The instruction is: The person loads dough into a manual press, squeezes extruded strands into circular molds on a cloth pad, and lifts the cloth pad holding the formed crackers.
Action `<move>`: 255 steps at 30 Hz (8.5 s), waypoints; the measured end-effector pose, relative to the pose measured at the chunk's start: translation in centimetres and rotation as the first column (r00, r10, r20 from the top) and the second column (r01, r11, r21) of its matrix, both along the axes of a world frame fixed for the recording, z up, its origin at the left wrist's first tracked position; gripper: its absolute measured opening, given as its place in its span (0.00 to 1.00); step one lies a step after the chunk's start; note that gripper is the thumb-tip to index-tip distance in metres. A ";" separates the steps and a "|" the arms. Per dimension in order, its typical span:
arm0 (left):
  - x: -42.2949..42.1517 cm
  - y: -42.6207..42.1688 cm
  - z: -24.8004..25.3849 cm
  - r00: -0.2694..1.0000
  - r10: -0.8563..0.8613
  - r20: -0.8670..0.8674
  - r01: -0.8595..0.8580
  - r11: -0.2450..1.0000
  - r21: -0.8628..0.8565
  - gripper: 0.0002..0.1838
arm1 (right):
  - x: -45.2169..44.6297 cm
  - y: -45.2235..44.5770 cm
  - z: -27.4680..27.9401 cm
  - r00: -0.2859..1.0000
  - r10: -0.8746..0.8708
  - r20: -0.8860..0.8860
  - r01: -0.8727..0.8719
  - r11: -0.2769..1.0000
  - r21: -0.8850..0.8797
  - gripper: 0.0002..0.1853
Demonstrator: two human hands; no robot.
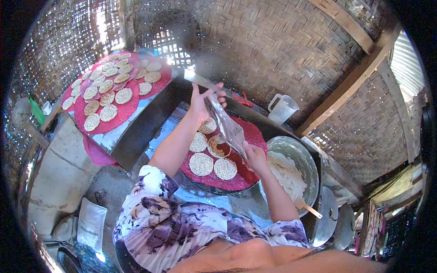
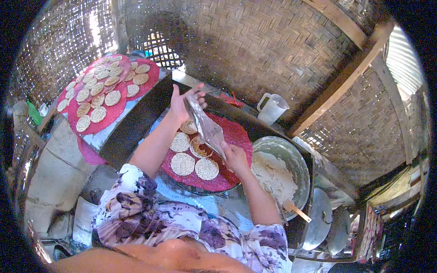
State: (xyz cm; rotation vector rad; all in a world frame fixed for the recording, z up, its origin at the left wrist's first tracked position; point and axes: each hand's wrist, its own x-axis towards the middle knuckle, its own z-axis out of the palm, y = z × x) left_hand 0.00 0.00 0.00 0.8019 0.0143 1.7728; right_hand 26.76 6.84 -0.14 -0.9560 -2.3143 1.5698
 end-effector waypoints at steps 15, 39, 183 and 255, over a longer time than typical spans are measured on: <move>7.5 -2.2 -2.5 0.046 -0.298 -0.954 -0.852 0.486 -0.193 0.38 | 2.3 -0.5 0.4 0.958 -0.194 -0.211 0.158 0.972 -0.175 0.25; 25.4 -0.6 2.6 -0.608 0.328 -0.723 -0.099 0.873 0.478 0.11 | 14.9 -7.0 11.5 0.908 0.384 -0.169 0.131 0.123 0.984 0.23; 28.9 3.7 0.6 -0.206 0.191 -0.960 -0.562 0.780 0.276 0.21 | 24.9 1.3 19.2 0.873 -0.087 0.479 -0.457 0.191 0.869 0.12; 26.4 8.9 -2.7 0.879 -0.169 -0.446 0.002 0.936 -0.352 0.21 | 25.7 0.8 3.0 0.835 -0.363 -0.414 0.508 0.799 0.323 0.14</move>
